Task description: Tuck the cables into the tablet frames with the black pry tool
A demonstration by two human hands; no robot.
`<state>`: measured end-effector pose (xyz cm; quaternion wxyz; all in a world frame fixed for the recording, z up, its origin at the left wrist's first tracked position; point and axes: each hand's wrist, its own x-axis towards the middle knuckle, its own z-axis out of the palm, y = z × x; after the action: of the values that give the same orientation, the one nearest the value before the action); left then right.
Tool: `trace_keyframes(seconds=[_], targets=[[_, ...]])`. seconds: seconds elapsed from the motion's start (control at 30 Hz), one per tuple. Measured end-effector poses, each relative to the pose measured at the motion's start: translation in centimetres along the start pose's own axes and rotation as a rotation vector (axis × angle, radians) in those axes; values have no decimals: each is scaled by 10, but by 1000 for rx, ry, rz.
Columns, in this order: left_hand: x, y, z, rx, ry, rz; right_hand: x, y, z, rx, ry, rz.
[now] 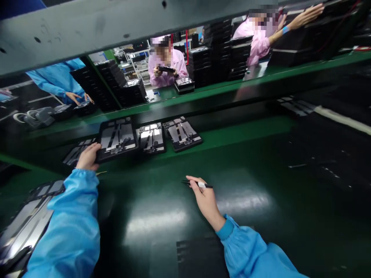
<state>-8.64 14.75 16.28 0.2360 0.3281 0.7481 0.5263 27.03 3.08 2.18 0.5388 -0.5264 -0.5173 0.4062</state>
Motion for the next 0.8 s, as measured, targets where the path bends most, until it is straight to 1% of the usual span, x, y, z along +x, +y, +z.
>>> trace_keyframes(seconds=[0.03, 0.1, 0.17, 0.2, 0.23, 0.27, 0.33, 0.4, 0.47, 0.53, 0.6, 0.67, 0.7, 0.77, 0.8], targets=[[-18, -3, -3, -39, -50, -13, 0, -2, -2, 4, 18, 4], [-62, -16, -5, -98, -158, -31, 0, -9, -8, 27, 42, 26], [-110, -39, -4, -130, -270, -53, -2, -18, -20, 61, 40, 61], [-133, -52, -1, -143, -334, -71, -4, -22, -27, 65, 19, 82], [-153, -66, 2, -178, -454, -99, -7, -26, -34, 49, -22, 103], [-172, -80, 6, -199, -538, -117, -11, -28, -42, 15, -84, 121], [-198, -105, 13, -200, -638, -116, -23, -29, -56, -85, -229, 147], [-213, -123, 18, -132, -693, -20, -37, -25, -65, -157, -344, 158], [-218, -132, 19, 4, -741, 165, -49, -20, -69, -191, -398, 152], [-218, -133, 16, 191, -765, 370, -56, -17, -71, -233, -395, 138], [-217, -127, 12, 384, -762, 515, -57, -16, -72, -293, -376, 128], [-216, -118, 5, 498, -745, 600, -55, -19, -74, -350, -369, 123], [-217, -113, 1, 512, -733, 628, -55, -22, -75, -381, -364, 116], [-222, -106, -6, 478, -725, 659, -57, -30, -73, -441, -330, 72], [-226, -103, -9, 446, -740, 658, -59, -35, -70, -459, -313, 31]])
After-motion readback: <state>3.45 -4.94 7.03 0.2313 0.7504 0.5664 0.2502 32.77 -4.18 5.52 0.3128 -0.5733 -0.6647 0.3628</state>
